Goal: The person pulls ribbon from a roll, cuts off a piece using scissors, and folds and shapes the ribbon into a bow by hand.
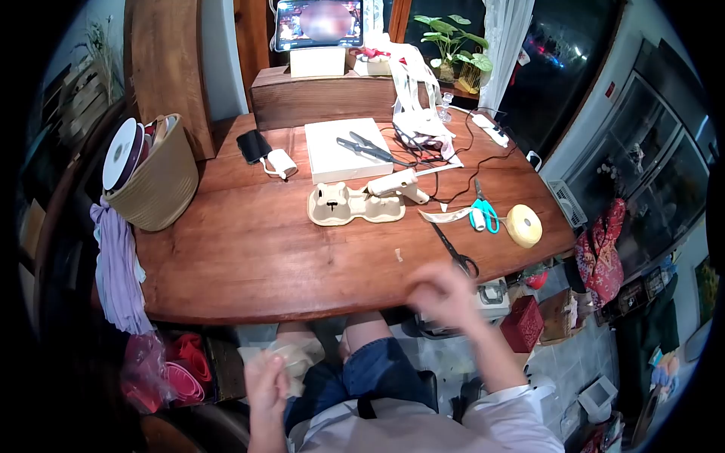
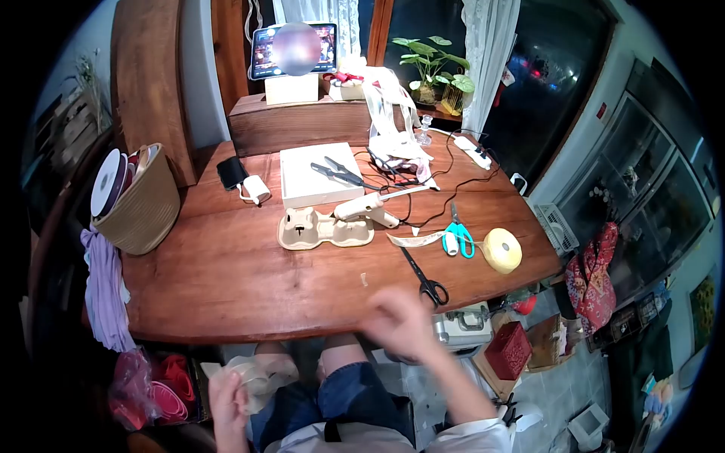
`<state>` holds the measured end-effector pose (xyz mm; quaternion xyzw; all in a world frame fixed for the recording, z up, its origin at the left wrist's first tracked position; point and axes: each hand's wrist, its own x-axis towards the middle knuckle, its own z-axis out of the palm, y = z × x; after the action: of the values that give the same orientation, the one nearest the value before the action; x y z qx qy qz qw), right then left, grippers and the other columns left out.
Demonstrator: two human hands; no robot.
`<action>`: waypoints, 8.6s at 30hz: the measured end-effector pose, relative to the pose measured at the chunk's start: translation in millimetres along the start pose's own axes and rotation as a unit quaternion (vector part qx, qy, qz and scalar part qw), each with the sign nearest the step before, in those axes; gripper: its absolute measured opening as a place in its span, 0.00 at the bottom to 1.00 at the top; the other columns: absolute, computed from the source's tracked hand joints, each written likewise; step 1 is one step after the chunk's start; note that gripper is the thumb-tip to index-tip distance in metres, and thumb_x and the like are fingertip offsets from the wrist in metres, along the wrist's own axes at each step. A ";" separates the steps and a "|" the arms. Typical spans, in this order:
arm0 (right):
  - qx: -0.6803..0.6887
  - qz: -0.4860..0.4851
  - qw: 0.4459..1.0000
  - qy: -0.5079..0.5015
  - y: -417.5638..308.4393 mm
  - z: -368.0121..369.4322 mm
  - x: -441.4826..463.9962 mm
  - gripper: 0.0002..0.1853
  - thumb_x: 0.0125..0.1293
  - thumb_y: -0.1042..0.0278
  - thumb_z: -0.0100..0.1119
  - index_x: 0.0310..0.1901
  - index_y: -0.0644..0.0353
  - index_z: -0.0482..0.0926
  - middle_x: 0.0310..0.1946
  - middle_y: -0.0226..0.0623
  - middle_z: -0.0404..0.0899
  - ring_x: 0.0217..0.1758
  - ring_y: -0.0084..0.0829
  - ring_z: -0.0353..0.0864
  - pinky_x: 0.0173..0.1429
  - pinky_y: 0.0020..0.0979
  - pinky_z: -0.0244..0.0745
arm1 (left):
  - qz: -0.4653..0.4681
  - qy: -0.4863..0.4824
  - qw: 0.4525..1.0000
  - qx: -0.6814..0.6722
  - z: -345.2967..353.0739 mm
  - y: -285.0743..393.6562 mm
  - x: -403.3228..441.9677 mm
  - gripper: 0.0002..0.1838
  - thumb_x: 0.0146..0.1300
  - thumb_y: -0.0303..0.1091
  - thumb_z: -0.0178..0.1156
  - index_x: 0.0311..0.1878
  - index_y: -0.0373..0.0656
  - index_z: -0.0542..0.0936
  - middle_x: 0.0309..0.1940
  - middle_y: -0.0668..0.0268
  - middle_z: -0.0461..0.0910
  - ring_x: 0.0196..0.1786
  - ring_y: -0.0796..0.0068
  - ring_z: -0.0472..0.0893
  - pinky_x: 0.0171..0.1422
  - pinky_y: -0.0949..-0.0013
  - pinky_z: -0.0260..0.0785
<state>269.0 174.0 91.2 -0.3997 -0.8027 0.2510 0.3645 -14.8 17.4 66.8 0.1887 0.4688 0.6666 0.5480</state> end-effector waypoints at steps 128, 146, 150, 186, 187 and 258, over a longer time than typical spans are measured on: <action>0.056 0.046 0.959 -0.274 3.6 95.6 -75.6 0.05 0.48 0.74 0.59 0.29 0.61 0.76 0.24 0.39 0.74 0.30 0.39 0.74 0.35 0.33 0.69 | 0.003 -0.463 0.748 0.475 5.8 -71.0 61.3 0.09 0.53 0.35 0.61 0.32 0.39 0.80 0.27 0.60 0.79 0.31 0.71 0.79 0.37 0.72 0.69; 0.035 -0.043 0.921 -0.386 -45.1 1.2 7.2 0.06 0.54 0.64 0.57 0.28 0.56 0.77 0.17 0.42 0.73 0.21 0.43 0.74 0.27 0.37 0.67 | -0.118 -0.495 0.801 0.315 43.3 11.5 60.6 0.08 0.61 0.31 0.55 0.35 0.36 0.79 0.26 0.68 0.79 0.30 0.84 0.77 0.36 0.79 0.68; 0.170 -0.039 0.908 -0.382 -82.8 -35.8 49.6 0.03 0.50 0.77 0.61 0.26 0.62 0.76 0.21 0.34 0.75 0.24 0.28 0.74 0.29 0.26 0.67 | -0.078 -0.488 0.831 0.257 73.7 85.0 54.0 0.06 0.59 0.27 0.56 0.32 0.34 0.79 0.25 0.64 0.79 0.31 0.80 0.78 0.37 0.77 0.69; 0.571 0.038 0.783 -0.244 -31.8 1.3 -18.3 0.14 0.46 0.67 0.67 0.22 0.72 0.77 0.13 0.38 0.74 0.10 0.24 0.67 0.14 0.22 0.55 | -0.031 -0.544 0.769 -0.335 77.1 19.1 74.3 0.10 0.56 0.28 0.55 0.19 0.45 0.70 0.20 0.67 0.68 0.24 0.76 0.68 0.27 0.74 0.62; 0.549 -0.023 0.796 -0.253 -30.9 1.1 -17.9 0.12 0.44 0.69 0.68 0.25 0.71 0.79 0.12 0.36 0.73 0.09 0.20 0.64 0.13 0.19 0.50 | -0.022 -0.559 0.755 -0.341 76.3 19.9 75.0 0.10 0.56 0.27 0.56 0.19 0.45 0.71 0.20 0.67 0.68 0.24 0.75 0.68 0.27 0.74 0.62; 0.311 -0.086 0.935 0.148 -85.3 78.4 -11.6 0.09 0.52 0.79 0.59 0.36 0.63 0.73 0.22 0.37 0.73 0.22 0.28 0.69 0.26 0.25 0.62 | 0.354 -0.175 0.900 0.186 90.3 -18.0 44.5 0.04 0.56 0.26 0.59 0.29 0.35 0.76 0.24 0.64 0.78 0.22 0.84 0.71 0.24 0.81 0.60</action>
<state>173.1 108.4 98.3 -0.2282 -0.6527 0.3940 0.6055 49.7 94.8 84.3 0.5539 0.3834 0.6736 0.3040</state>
